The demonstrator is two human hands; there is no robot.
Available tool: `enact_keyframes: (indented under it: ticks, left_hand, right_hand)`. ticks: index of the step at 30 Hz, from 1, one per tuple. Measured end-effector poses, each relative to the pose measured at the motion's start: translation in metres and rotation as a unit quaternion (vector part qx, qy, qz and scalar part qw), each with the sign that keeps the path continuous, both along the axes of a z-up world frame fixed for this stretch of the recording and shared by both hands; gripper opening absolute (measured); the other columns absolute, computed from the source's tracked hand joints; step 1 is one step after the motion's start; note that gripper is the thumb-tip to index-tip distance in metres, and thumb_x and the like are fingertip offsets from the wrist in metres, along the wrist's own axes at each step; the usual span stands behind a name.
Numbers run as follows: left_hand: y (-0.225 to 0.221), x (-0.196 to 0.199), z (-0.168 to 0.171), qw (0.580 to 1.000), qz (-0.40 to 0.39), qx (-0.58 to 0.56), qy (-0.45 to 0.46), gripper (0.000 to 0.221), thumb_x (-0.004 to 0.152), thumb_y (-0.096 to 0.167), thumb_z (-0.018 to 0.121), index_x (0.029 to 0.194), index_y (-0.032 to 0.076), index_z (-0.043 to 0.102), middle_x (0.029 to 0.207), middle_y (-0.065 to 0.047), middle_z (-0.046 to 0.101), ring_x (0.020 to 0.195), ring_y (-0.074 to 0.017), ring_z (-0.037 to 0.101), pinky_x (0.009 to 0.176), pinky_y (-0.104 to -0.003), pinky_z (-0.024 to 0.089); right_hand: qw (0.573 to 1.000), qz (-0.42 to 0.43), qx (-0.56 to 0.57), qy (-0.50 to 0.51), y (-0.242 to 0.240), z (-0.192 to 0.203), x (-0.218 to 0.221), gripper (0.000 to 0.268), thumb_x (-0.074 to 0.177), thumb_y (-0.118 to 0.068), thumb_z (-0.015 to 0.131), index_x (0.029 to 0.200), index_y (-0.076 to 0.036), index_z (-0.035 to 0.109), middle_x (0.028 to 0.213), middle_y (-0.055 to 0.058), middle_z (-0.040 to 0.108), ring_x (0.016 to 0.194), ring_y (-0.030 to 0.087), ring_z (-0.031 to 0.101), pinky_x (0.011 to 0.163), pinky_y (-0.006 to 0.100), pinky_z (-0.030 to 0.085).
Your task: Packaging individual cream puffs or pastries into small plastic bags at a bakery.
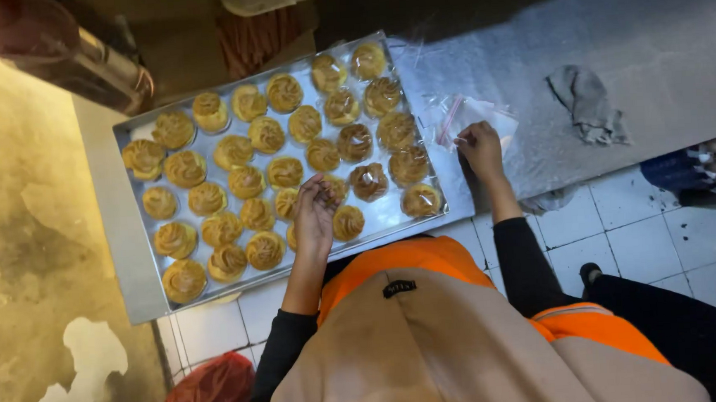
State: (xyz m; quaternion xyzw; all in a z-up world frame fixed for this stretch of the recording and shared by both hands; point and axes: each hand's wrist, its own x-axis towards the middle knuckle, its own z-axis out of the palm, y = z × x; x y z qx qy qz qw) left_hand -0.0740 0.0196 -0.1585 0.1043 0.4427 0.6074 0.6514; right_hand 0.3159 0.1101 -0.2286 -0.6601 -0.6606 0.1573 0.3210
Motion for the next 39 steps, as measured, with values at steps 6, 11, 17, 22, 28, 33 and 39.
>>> enact_keyframes:
  ticks: [6, 11, 17, 22, 28, 33, 39]
  left_hand:
    - [0.011, 0.025, 0.033, 0.998, -0.043, 0.036, 0.033, 0.026, 0.1, 0.011, 0.051, 0.121, 0.007, 0.065, 0.097, -0.007, 0.07, 0.08, -0.0139, 0.067, 0.075, -0.029, 0.059]
    - [0.009, 0.065, 0.027, 0.984, -0.099, 0.11, 0.1, 0.035, 0.096, 0.004, 0.06, 0.13, 0.003, 0.06, 0.11, -0.012, 0.068, 0.082, -0.0145, 0.068, 0.075, -0.027, 0.061]
    - [0.001, 0.109, 0.061, 0.944, -0.157, 0.223, 0.188, 0.063, 0.089, 0.024, 0.084, 0.142, 0.008, 0.052, 0.142, -0.016, 0.057, 0.134, -0.0305, 0.053, 0.112, -0.043, 0.044]
    - [-0.001, 0.08, 0.109, 0.954, -0.094, 0.222, 0.179, 0.018, 0.104, 0.021, 0.064, 0.112, 0.006, 0.069, 0.114, -0.015, 0.074, 0.105, -0.0213, 0.072, 0.095, -0.033, 0.058]
    - [0.0, 0.057, 0.107, 0.95, -0.044, 0.214, 0.223, 0.022, 0.093, 0.004, 0.076, 0.112, 0.003, 0.066, 0.098, -0.007, 0.073, 0.084, -0.009, 0.072, 0.08, -0.024, 0.061]
    - [-0.004, 0.064, 0.095, 0.93, -0.06, 0.222, 0.287, 0.036, 0.091, 0.001, 0.076, 0.126, 0.005, 0.064, 0.1, -0.009, 0.07, 0.089, -0.0123, 0.069, 0.087, -0.026, 0.059]
    - [-0.004, 0.067, 0.071, 0.915, -0.091, 0.203, 0.337, 0.023, 0.091, 0.002, 0.07, 0.112, 0.012, 0.071, 0.096, -0.006, 0.073, 0.089, -0.013, 0.069, 0.087, -0.03, 0.056]
  right_hand:
    - [0.983, -0.082, 0.05, 0.155, -0.014, 0.028, -0.016, 0.011, 0.096, -0.004, 0.074, 0.091, -0.013, 0.075, 0.089, 0.004, 0.061, 0.077, 0.027, 0.064, 0.07, 0.034, 0.054]
    - [0.959, -0.12, 0.152, 0.207, -0.034, 0.095, -0.058, 0.006, 0.098, -0.01, 0.077, 0.098, -0.012, 0.071, 0.088, 0.005, 0.062, 0.078, 0.02, 0.061, 0.067, 0.03, 0.05]
    - [0.93, 0.025, 0.076, 0.358, -0.085, 0.169, -0.147, 0.008, 0.092, -0.006, 0.078, 0.099, -0.009, 0.075, 0.091, 0.007, 0.071, 0.083, 0.014, 0.064, 0.076, 0.029, 0.055]
    - [0.922, 0.134, 0.055, 0.359, -0.102, 0.208, -0.163, 0.01, 0.091, -0.006, 0.079, 0.101, -0.005, 0.08, 0.097, 0.01, 0.074, 0.086, 0.021, 0.074, 0.071, 0.032, 0.062]
    - [0.946, 0.251, 0.159, 0.133, -0.109, 0.251, -0.172, 0.02, 0.092, -0.005, 0.073, 0.111, -0.008, 0.074, 0.114, 0.012, 0.073, 0.075, 0.029, 0.072, 0.063, 0.037, 0.062]
    - [0.978, 0.189, 0.083, -0.035, -0.106, 0.233, -0.178, 0.028, 0.091, -0.014, 0.071, 0.118, -0.011, 0.064, 0.11, 0.007, 0.063, 0.07, 0.028, 0.071, 0.054, 0.045, 0.061]
    - [0.979, 0.177, -0.055, -0.079, -0.097, 0.227, -0.183, 0.019, 0.09, -0.015, 0.069, 0.105, -0.013, 0.057, 0.108, 0.008, 0.054, 0.076, 0.05, 0.07, 0.062, 0.06, 0.058]
